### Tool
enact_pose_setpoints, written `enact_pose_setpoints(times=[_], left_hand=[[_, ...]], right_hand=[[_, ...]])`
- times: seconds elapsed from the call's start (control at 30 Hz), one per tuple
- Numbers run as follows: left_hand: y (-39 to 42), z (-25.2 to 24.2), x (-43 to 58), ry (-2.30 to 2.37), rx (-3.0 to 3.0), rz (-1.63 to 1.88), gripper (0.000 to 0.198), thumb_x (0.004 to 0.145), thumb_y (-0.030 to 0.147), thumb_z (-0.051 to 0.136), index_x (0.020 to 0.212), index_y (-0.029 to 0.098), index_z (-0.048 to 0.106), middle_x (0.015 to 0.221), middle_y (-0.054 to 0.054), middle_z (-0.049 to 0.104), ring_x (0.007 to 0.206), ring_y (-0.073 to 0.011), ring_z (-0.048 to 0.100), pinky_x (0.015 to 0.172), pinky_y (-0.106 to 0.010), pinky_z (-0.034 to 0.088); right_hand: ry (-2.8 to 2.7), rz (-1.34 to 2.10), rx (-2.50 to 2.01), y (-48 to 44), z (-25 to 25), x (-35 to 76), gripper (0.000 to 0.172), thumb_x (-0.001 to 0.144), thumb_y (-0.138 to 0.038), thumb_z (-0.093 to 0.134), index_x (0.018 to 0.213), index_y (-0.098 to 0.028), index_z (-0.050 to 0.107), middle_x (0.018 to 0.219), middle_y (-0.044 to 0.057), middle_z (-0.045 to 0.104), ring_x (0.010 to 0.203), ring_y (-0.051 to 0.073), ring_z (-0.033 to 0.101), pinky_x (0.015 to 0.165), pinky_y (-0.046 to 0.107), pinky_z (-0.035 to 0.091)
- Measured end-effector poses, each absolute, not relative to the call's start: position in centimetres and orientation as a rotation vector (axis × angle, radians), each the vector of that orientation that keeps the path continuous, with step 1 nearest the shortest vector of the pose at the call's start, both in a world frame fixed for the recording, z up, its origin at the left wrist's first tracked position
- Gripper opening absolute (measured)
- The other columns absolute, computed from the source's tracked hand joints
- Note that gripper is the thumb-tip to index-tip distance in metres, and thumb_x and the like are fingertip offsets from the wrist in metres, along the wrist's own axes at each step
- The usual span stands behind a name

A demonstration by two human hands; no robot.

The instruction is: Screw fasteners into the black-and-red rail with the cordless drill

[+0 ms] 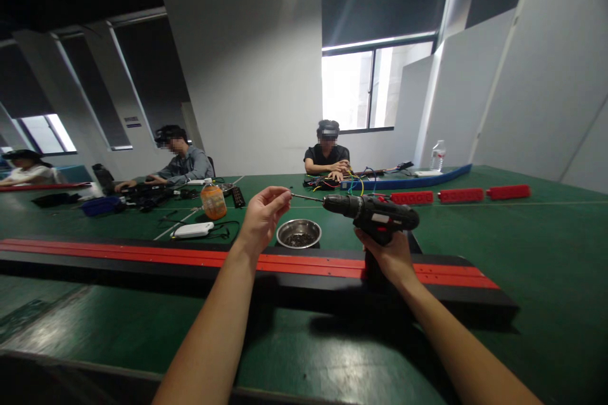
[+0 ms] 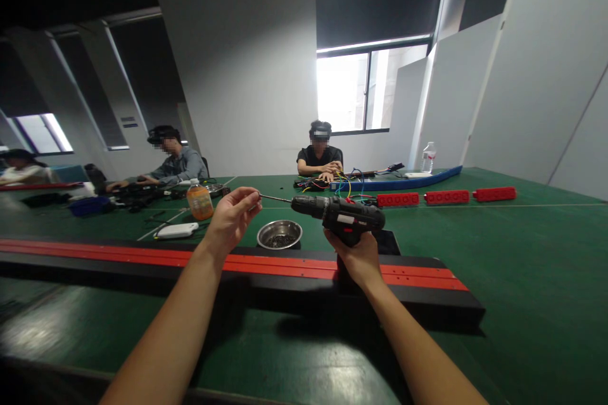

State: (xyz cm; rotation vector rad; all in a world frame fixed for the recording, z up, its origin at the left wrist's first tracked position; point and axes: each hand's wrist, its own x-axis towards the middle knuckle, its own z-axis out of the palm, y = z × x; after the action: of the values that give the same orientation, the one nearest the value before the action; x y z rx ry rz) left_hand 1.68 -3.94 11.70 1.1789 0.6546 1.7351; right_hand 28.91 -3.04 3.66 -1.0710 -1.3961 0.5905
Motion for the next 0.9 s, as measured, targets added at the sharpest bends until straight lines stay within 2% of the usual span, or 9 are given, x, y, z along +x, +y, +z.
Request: enact_pose_setpoints(times=[0.4,0.7,0.8,0.9], left_hand=[[-4.3,11.6,1.9,0.623,1.12,1.702,0.029,0.06,0.025,0.092,0.08,0.016,0.073,0.076,0.001,0.067,0.068,-0.0073,0.061,0.068,-0.021,0.053],[-3.4,11.1,1.7,0.62,1.121,1.838,0.029,0.064,0.028,0.089,0.084,0.018,0.071,0.08,0.002,0.067,0.069,-0.0072,0.061,0.069,-0.02,0.051],[-1.7,9.1,1.3,0.844,1.239,1.842,0.027,0.067,0.029,0.085,0.085,0.017,0.07,0.079,0.0,0.068,0.07,-0.0092,0.062,0.069,-0.021,0.05],[0.3,5.8,0.6,1.229,1.521,1.604,0.018,0.072,0.025,0.078,0.084,0.014,0.072,0.081,-0.005,0.071,0.074,-0.0149,0.065,0.072,-0.026,0.052]], right_hand=[[-1.408,0.574,-1.088,-3.2,3.6,29.1,0.034,0.068,-0.049,0.081,0.072,-0.016,0.074,0.064,0.006,0.072,0.063,0.027,0.068,0.063,0.034,0.049],[-1.414,0.526,-1.102,-3.6,4.0,28.8,0.045,0.07,-0.057,0.079,0.085,-0.014,0.077,0.073,0.009,0.075,0.074,0.03,0.072,0.07,0.037,0.052],[-1.404,0.529,-1.116,-3.7,4.1,28.8,0.046,0.069,-0.057,0.079,0.087,-0.014,0.077,0.072,0.009,0.075,0.075,0.031,0.072,0.07,0.037,0.053],[-1.402,0.518,-1.137,-3.7,4.2,28.8,0.045,0.069,-0.057,0.079,0.087,-0.015,0.077,0.072,0.009,0.076,0.077,0.032,0.073,0.071,0.038,0.054]])
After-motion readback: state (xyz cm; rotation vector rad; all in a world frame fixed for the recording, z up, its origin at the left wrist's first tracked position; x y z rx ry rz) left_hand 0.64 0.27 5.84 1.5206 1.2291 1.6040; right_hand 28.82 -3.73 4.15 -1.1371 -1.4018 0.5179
